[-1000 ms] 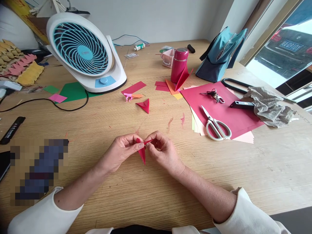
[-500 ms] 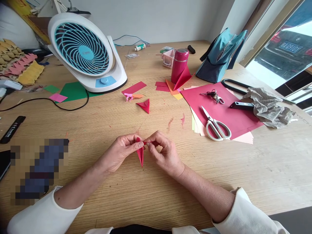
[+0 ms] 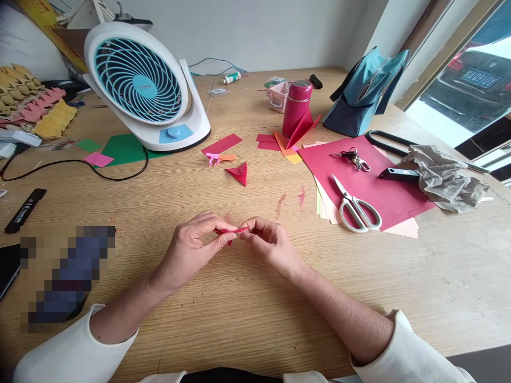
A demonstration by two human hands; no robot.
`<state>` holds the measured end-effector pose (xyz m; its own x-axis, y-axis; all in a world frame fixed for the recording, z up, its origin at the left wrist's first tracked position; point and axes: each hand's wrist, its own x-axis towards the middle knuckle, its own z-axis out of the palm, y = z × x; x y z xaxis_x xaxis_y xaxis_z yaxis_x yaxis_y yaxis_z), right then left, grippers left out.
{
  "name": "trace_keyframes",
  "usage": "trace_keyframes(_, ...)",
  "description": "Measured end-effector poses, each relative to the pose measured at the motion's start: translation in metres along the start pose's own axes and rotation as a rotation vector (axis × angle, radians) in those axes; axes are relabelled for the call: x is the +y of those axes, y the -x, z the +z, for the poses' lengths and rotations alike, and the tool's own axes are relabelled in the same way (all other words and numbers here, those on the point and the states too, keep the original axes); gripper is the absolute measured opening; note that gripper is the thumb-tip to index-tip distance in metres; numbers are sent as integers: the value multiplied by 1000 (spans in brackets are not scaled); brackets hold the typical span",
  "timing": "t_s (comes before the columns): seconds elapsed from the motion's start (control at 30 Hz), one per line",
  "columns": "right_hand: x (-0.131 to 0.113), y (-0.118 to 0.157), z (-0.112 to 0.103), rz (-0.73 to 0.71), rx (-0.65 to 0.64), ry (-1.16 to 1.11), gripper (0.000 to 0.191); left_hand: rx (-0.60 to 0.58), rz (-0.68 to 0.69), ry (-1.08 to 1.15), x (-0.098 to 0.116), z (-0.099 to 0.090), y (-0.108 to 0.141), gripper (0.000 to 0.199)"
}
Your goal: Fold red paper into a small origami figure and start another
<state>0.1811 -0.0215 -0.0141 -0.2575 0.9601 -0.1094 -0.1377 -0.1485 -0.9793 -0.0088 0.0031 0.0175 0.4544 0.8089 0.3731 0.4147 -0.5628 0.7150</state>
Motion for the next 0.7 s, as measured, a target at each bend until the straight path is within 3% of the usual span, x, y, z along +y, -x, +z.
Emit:
trace_keyframes(0.1,-2,-1,-3,51,-53,-89,27,-26,46,-17,-3,-1,-1,8)
trace_keyframes(0.2,-1,-2,-3,102,-23,-104,31,-57,80,-14,-3,0,-1,7)
trace_keyframes(0.43,-1,-3,-2,152,-49,-188,26,-33,48,17,-2,5,0,7)
trace_keyframes(0.7,2,-2,0,222,-39,-277,26,-23,-115,106,-1,9,4,8)
